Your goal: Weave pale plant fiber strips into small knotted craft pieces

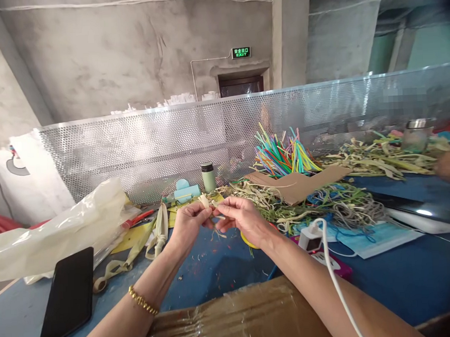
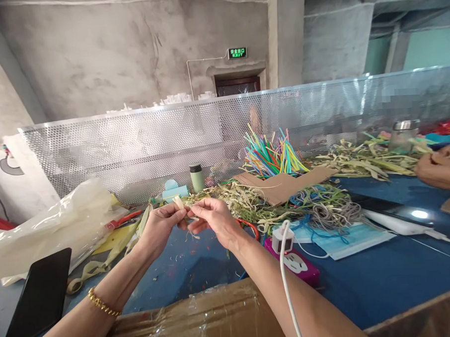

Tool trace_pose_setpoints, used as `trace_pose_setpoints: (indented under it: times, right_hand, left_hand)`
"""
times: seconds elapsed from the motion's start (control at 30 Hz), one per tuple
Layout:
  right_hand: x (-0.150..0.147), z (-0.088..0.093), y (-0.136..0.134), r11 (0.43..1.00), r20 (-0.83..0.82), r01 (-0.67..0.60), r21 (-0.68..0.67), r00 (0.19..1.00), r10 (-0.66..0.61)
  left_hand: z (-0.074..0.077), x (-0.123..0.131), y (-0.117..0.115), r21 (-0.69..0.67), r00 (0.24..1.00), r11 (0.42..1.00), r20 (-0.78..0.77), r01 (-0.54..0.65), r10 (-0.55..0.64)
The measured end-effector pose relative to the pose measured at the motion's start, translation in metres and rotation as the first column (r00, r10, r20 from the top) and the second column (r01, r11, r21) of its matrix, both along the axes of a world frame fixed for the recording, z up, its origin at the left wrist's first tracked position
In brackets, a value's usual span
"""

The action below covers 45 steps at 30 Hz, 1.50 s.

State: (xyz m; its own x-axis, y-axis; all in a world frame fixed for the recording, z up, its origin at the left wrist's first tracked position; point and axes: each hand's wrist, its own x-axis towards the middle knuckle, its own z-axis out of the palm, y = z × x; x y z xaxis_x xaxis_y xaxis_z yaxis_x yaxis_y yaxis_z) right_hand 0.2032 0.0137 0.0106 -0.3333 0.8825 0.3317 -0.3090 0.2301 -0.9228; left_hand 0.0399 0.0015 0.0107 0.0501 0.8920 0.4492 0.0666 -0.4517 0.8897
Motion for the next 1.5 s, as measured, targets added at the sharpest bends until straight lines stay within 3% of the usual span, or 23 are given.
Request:
trace_pose_setpoints:
  times: [0.13, 0.3, 0.43, 0.57, 0.67, 0.87, 0.97, 1.17, 1.37, 1.5]
  right_hand:
    - [0.014, 0.012, 0.002, 0.941, 0.116, 0.232, 0.246, 0.957, -0.267]
    - [0.016, 0.01, 0.007, 0.912, 0.265, 0.136, 0.387, 0.931, -0.252]
    - [0.011, 0.005, 0.005, 0.907, 0.318, 0.096, 0.409, 0.917, -0.24]
    - [0.011, 0.009, 0.003, 0.908, 0.143, 0.231, 0.349, 0.944, -0.296]
    - [0.01, 0.011, 0.003, 0.915, 0.056, 0.297, 0.271, 0.945, -0.323]
    - [-0.002, 0.005, -0.002, 0.92, 0.032, 0.301, 0.251, 0.947, -0.319]
    - [-0.007, 0.002, -0.003, 0.92, 0.032, 0.292, 0.26, 0.95, -0.311]
    - [-0.004, 0.002, -0.005, 0.84, 0.097, 0.37, 0.398, 0.893, -0.44]
    - [0.008, 0.008, 0.005, 0.787, -0.027, 0.509, 0.347, 0.845, -0.534]
    - [0.011, 0.003, 0.016, 0.782, 0.044, 0.534, 0.321, 0.817, -0.575]
  left_hand:
    - [-0.002, 0.0, 0.003, -0.046, 0.993, 0.998, -0.11, 0.046, -0.051]
    - [-0.007, 0.004, 0.003, -0.006, 0.985, 1.0, -0.169, 0.019, -0.019]
    - [-0.009, 0.006, 0.003, 0.003, 0.984, 0.999, -0.174, 0.037, -0.035]
    - [-0.004, 0.007, 0.0, -0.043, 0.998, 0.998, -0.054, 0.043, -0.046]
    - [-0.001, 0.009, -0.003, -0.064, 0.998, 0.997, -0.056, 0.039, -0.042]
    - [-0.005, 0.016, -0.009, 0.112, 0.981, 0.993, -0.186, -0.037, 0.058]
    - [-0.004, 0.018, -0.012, 0.127, 0.975, 0.991, -0.211, -0.038, 0.064]
    - [0.004, 0.015, -0.018, 0.052, 0.974, 0.998, -0.224, -0.022, 0.033]
    - [0.004, 0.012, -0.016, -0.005, 0.993, 1.0, -0.116, -0.003, 0.003]
    - [0.002, 0.013, -0.015, 0.032, 0.993, 0.999, -0.119, -0.018, 0.022]
